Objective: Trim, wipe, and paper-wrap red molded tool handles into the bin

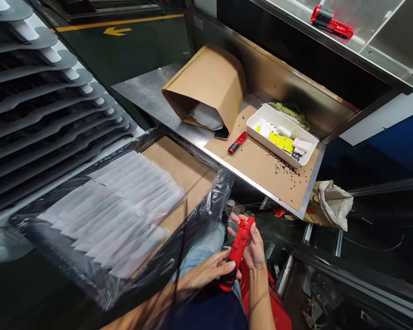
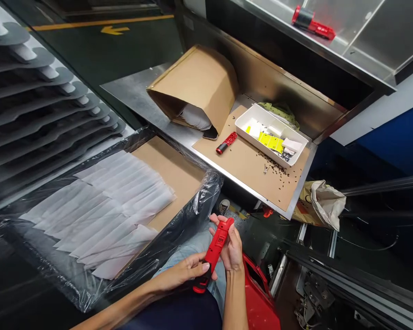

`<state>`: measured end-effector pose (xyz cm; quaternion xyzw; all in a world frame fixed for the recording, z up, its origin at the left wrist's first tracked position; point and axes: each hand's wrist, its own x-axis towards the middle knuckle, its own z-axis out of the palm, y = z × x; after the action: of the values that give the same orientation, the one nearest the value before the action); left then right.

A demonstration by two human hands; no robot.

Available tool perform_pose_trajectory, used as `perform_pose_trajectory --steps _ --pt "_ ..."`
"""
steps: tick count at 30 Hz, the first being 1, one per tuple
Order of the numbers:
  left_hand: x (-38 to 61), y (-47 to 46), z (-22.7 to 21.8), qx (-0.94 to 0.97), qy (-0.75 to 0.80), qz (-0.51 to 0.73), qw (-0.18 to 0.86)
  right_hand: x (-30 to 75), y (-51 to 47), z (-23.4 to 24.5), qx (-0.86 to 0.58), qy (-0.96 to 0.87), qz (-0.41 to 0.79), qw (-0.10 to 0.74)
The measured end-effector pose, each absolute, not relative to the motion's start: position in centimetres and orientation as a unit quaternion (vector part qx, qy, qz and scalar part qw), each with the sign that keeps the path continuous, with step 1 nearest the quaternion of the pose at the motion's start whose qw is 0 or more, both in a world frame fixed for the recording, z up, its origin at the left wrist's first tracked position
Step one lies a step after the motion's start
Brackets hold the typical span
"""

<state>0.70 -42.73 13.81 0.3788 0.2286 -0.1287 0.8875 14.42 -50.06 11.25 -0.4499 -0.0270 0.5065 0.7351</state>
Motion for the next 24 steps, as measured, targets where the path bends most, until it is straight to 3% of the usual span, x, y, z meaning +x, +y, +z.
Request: perform_pose_trajectory --steps 3,6,9,15,24 --pt "1.8 -42.8 14.3 0.348 0.228 -0.144 0.898 15.2 -51.2 11.0 -0.57 -0.029 0.428 0.7" --pt "3.3 -43.0 13.9 0.303 0.258 -0.122 0.909 15.4 -53.9 11.4 -0.721 0.006 0.247 0.647" --pt "4.9 -43.4 13.5 0.29 0.29 -0.081 0.908 14.2 -57.2 13.2 -0.773 0.032 0.142 0.617" --pt "6.4 -44.5 14.6 0.31 0.282 -0.017 0.908 10.2 -59.1 16.5 -0.784 -0.017 0.123 0.609" --pt "5.3 -46.0 14.4 0.443 0.231 -0.003 0.866 8.9 -58.4 15.8 -0.716 0.019 0.169 0.677"
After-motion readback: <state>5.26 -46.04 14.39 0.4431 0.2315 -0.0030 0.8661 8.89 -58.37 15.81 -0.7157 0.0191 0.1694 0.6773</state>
